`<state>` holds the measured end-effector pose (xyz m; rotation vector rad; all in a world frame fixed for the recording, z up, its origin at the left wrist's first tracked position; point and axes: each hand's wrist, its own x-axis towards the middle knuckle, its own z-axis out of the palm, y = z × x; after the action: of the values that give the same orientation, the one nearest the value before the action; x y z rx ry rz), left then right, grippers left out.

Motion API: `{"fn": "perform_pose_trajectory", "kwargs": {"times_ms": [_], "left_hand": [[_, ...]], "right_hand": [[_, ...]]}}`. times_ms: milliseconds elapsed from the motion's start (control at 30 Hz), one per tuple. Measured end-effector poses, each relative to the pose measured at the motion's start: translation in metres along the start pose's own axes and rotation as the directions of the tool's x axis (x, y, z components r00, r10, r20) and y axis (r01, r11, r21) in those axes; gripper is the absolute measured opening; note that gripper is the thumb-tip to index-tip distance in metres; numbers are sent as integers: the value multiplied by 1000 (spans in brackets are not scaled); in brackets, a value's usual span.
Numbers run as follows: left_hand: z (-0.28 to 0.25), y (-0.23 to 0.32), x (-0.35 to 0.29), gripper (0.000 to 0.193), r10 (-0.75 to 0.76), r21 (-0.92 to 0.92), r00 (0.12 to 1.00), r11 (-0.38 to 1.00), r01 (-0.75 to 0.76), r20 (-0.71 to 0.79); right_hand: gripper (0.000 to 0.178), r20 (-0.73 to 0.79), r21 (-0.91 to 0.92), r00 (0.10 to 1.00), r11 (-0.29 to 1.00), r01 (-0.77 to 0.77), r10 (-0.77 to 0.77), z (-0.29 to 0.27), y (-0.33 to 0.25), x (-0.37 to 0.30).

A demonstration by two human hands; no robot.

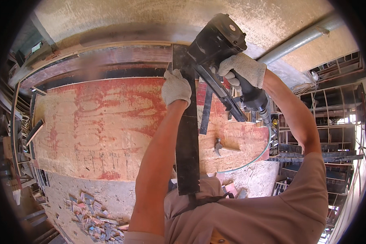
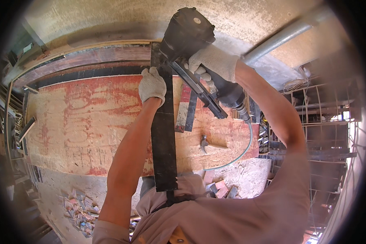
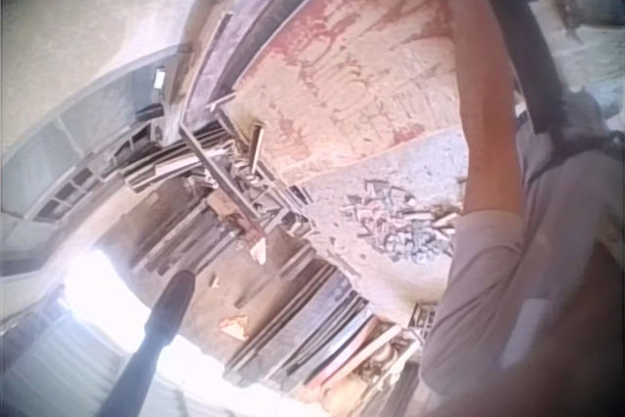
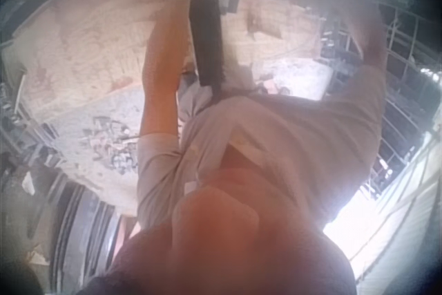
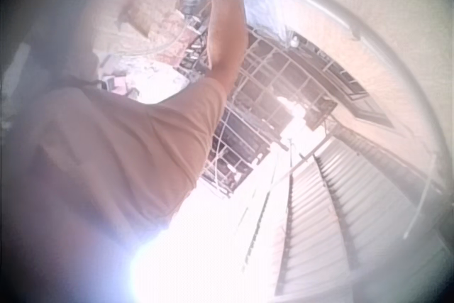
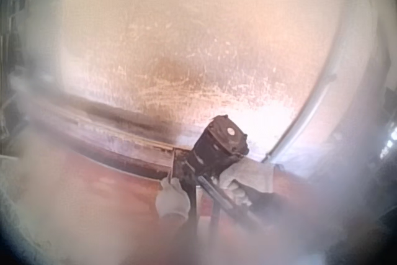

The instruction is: The person uses a pneumatic nail gun to attach thin wooden strips to a large wooden board or frame. They repeatedly pick up strips, position them, and drive nails to secure them in place.

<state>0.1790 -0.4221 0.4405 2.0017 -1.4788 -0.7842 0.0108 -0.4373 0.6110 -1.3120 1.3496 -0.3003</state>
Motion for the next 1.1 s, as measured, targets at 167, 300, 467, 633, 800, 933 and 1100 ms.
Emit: {"fn": "perform_pose_trajectory", "kwargs": {"times_ms": [167, 300, 467, 633, 800, 933, 1100], "left_hand": [[9, -7, 5, 35, 59, 68, 998, 996, -56, -36], [2, -3, 0, 30, 0, 34, 1000, 999, 0, -7], [10, -5, 3, 29, 67, 201, 998, 978, -64, -9], [22, 6, 8, 30, 3, 94, 999, 996, 1, -47], [25, -120, 45, 30, 61, -359, 990, 927, -104, -130], [20, -219, -56, 36, -53, -408, 978, 912, -34, -200], [-39, -444, -263, 28, -75, 219, 973, 968, 124, -220]], "right_hand": [[21, -59, -10, 996, 998, -67, 66, 9, -4, -2], [21, -10, -41, 1000, 999, -18, 18, 2, 2, -10], [20, -59, 28, 994, 995, -93, 95, -7, 36, -51], [13, -150, 280, 956, 938, -203, 251, -9, 115, -110], [15, -34, 369, 933, 873, -321, 357, 55, 225, -109], [29, -207, 160, 843, 867, -472, 497, 116, 390, -158], [31, -93, -232, 766, 735, -638, 636, 257, 502, -174]]}}
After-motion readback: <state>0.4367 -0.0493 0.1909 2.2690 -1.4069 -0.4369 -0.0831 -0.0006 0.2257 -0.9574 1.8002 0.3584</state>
